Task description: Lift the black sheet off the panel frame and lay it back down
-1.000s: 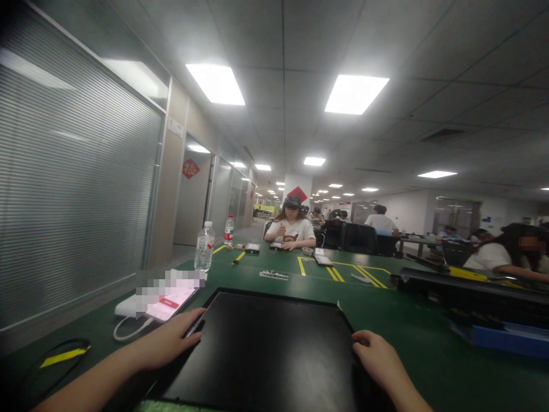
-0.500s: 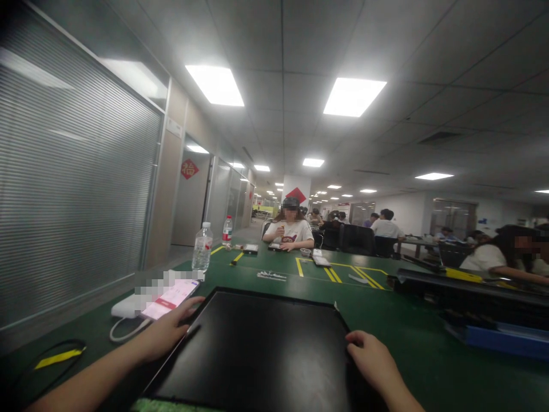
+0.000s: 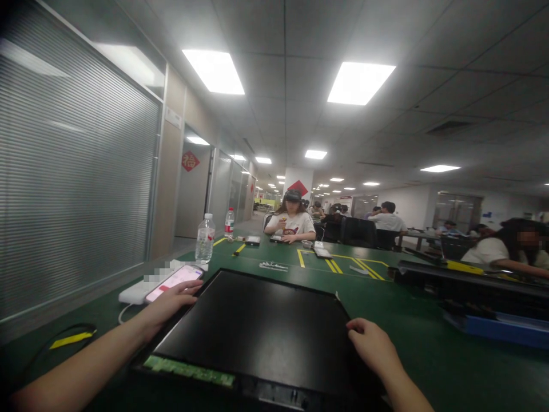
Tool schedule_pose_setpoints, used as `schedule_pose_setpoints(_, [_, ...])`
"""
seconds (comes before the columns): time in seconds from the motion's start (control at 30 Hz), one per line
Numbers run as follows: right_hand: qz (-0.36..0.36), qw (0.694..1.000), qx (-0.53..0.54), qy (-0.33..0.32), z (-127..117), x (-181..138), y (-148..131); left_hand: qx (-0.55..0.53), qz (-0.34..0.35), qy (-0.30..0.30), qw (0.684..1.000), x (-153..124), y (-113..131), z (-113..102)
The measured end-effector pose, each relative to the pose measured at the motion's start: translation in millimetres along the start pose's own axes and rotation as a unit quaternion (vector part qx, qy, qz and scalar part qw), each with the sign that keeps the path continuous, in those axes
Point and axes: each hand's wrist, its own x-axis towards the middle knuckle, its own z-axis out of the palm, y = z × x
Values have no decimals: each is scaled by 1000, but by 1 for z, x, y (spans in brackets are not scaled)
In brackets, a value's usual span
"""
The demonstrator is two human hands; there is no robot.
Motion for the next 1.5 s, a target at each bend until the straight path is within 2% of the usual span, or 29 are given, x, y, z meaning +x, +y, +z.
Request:
schedule_pose_setpoints(0.1, [2, 1000, -1, 2, 4, 0, 0, -1, -3, 15, 1000, 2, -2, 0])
schedule_pose_setpoints(0.33, [-8, 1000, 15, 2, 10, 8, 6, -169, -51, 22, 984, 4, -2, 2])
schedule_pose_setpoints(0.6, [3, 1000, 26, -4, 13, 8, 5, -207, -87, -6, 974, 5, -5, 3])
schedule_pose_setpoints(0.8, [15, 1000, 17, -10, 11, 3, -3, -182, -96, -61, 977, -1, -8, 1])
schedule_pose_setpoints(1.1, [2, 1000, 1, -3, 15, 4, -4, -157, -88, -63, 982, -1, -8, 5])
schedule_pose_setpoints(1.23, [-3, 1000, -5, -1, 17, 4, -1, -167, -129, -79, 974, -5, -8, 9])
schedule_pose_setpoints(1.3, [-2, 1000, -11, 0, 17, 4, -1, -124, -117, -59, 984, -6, -11, 9])
schedule_pose_setpoints(1.4, [-7, 1000, -16, 5, 19, 3, -1, 3, -45, -23, 999, -6, -16, 8])
schedule_pose_setpoints(1.5, [-12, 1000, -13, 5, 21, 3, -1, 61, -25, -32, 997, -6, -19, 5])
